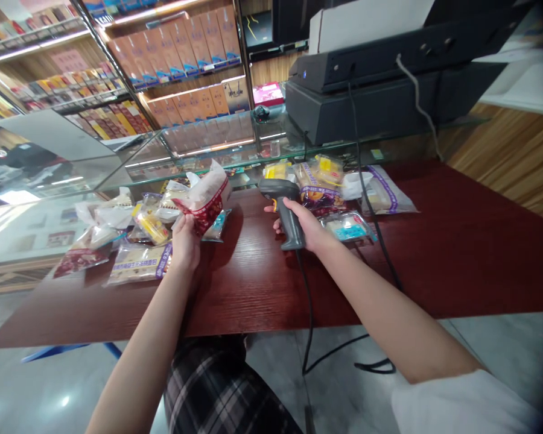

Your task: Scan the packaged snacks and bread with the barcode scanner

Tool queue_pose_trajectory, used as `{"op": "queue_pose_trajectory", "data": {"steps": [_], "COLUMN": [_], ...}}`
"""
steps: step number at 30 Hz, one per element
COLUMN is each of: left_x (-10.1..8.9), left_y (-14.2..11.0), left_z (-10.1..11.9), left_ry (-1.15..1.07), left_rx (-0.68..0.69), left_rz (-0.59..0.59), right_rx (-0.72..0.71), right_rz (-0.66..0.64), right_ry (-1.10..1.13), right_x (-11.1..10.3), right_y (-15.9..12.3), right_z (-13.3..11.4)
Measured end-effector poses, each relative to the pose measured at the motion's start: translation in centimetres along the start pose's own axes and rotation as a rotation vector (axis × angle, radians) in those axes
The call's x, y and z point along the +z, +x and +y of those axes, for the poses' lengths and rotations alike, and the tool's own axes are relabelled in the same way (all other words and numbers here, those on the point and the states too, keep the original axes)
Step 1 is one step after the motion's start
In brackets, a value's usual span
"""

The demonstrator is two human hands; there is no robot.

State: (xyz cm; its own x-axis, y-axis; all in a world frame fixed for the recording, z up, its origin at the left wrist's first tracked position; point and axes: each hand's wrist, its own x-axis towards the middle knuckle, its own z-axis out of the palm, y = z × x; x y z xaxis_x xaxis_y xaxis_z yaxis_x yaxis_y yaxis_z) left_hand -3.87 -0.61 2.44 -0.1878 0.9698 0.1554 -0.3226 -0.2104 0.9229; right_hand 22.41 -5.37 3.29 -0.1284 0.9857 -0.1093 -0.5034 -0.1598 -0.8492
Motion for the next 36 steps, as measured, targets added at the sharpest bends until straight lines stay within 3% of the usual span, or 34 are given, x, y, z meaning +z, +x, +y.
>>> {"op": "queue_pose_trajectory", "data": {"steps": [4,9,20,31,36], "left_x": [-0.1,-0.1,0.6,0.0,-0.3], "left_y": [-0.2,-0.1,-0.3,-0.3,-0.6], "left_z": [0.5,0.6,1.4,0.3,0.1], "left_ry": [-0.022,-0.057,-0.141,0.046,0.46], "left_rx": [-0.05,-0.108,-0.193,-0.021,0.292], "left_rz": [0.082,0.073,0.102,0.087,0.094], "right_rx": [0.05,0.105,0.008,-0.012,-0.031], "right_rz": [0.026,-0.024,-0.078,-0.174,-0.071], "right_ry": [0.017,-0.011,-0.037,-0.058,-0.08], "right_x": [0.4,-0.3,0.1,-0.2,0.1], "right_y": [-0.3,0.1,0.1,0.2,0.0], "right_z": [-0.4,0.2,0.6,1.0,0.7]}}
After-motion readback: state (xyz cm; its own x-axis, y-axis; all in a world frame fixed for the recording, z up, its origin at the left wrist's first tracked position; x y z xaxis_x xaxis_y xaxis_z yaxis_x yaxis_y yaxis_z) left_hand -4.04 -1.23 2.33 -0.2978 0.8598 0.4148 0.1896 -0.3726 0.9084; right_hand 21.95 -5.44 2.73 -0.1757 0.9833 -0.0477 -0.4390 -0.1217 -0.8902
